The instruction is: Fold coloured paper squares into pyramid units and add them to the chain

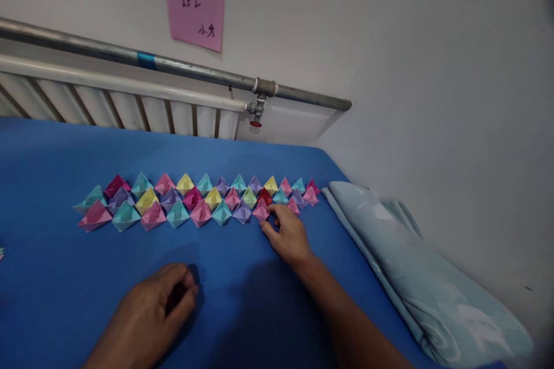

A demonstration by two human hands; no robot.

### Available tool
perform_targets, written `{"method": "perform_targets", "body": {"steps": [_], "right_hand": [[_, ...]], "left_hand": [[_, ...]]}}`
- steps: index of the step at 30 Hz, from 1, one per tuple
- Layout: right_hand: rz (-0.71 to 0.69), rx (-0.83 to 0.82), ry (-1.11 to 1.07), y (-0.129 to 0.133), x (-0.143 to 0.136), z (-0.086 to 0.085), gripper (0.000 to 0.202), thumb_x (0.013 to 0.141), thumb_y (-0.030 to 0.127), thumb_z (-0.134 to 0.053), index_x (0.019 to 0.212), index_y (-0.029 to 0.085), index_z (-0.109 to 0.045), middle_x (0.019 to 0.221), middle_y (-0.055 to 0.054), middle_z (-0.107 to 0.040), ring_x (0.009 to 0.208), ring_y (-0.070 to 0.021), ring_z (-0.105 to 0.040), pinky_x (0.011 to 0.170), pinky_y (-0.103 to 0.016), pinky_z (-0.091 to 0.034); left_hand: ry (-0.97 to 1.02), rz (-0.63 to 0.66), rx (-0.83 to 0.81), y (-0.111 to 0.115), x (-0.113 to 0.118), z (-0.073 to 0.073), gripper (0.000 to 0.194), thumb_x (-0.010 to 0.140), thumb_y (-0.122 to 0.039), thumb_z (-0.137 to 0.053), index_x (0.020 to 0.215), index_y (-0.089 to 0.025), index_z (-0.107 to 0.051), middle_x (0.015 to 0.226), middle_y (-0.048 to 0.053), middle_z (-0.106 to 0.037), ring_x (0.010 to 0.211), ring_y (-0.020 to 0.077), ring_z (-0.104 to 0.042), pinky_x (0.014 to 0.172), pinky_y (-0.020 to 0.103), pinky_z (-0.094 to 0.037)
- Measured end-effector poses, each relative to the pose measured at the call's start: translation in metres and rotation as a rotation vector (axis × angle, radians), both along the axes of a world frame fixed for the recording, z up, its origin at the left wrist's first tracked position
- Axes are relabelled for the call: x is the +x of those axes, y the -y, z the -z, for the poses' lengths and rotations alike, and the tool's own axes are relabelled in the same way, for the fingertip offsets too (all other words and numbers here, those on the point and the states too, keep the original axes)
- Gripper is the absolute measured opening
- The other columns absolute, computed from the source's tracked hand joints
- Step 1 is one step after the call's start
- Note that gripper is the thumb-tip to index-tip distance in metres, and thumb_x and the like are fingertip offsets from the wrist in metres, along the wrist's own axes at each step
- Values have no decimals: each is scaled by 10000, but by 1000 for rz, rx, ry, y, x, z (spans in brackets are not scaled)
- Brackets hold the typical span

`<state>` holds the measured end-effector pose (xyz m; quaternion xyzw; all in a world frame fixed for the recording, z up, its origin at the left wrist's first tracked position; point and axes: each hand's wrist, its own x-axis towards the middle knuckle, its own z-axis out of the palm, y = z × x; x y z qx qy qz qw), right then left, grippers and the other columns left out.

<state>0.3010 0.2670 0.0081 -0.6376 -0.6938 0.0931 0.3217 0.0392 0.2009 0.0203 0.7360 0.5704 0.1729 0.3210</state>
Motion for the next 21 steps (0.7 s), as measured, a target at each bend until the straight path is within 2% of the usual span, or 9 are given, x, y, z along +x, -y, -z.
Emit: {"method": "perform_targets", "body": {"steps": [10,21], "right_hand": [[-29,10,23,0,1,2,213,753,230,-614,965,208,-618,930,-48,-642,788,-182,-588,690,-288,-460],[-8,-30,-67,0,3,2,190,747,200,-614,937,190,-619,882,-36,-625,685,-142,-570,663,-267,-477]], "left_hand": [[7,-3,-6,0,1,-1,259,812,-418,-420,686,-228,-542,614,-27,-599,543,142,-562,542,252,-417],[-3,0,-24,0,-1,6,277,830,-446,-410,704,-228,-525,636,-23,-595,568,145,-565,559,256,-419]]}}
